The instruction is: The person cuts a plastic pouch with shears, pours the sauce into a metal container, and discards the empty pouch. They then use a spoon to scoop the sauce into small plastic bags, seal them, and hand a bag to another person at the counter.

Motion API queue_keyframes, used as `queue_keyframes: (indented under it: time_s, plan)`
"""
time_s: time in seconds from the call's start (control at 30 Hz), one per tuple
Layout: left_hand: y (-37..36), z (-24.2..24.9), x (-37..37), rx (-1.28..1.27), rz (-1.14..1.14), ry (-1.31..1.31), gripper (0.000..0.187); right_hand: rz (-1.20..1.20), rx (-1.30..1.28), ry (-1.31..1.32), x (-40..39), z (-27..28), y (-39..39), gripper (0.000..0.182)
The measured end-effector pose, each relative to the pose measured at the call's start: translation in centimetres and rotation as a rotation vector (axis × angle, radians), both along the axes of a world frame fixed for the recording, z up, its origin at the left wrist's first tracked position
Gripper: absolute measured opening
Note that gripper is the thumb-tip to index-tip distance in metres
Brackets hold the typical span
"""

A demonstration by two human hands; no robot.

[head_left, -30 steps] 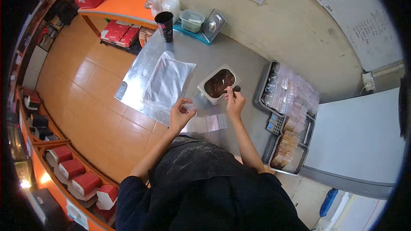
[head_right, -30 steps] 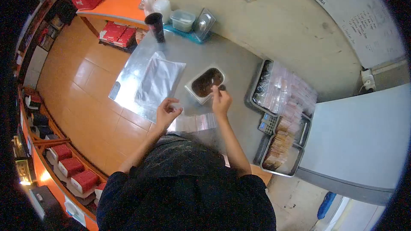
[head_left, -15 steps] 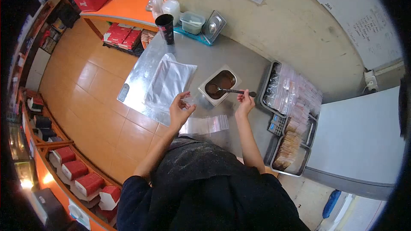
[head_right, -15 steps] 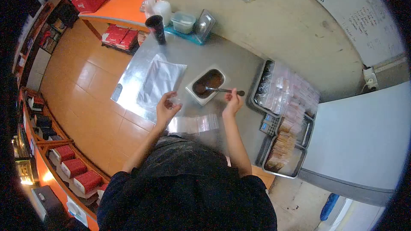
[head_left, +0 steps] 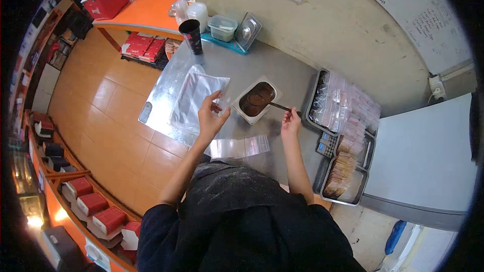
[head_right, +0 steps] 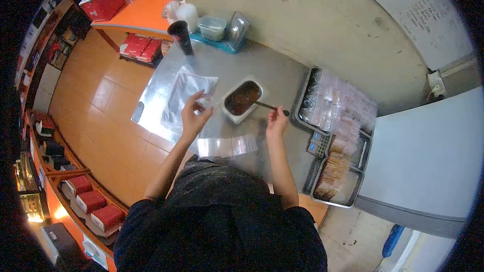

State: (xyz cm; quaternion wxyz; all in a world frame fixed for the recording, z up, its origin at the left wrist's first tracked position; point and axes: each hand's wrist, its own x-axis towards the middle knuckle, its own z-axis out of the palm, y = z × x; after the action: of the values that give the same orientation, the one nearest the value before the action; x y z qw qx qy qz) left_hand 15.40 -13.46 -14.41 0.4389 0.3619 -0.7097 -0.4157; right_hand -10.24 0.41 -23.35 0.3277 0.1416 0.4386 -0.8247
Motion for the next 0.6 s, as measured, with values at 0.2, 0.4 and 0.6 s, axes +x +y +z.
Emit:
queue_keyframes:
  time_s: [0.2,0.4,0.6]
  plan:
    - [-1.4,1.3,-2.2,-0.077,-0.035,0.044,0.056,-0.021,-0.025,0.089,0.0,5.4,-0.1,0.021]
    - [-2.4,2.8,-4.2,-0.073,-0.042,0.076,0.06,-0.11,-0.073,0.208,-0.4,10.0,-0.7,0.022]
    - [-2.3,3.1,-4.8,-0.076,-0.05,0.081,0.062,-0.152,0.049,0.166,0.5,7.5,-0.4,0.021]
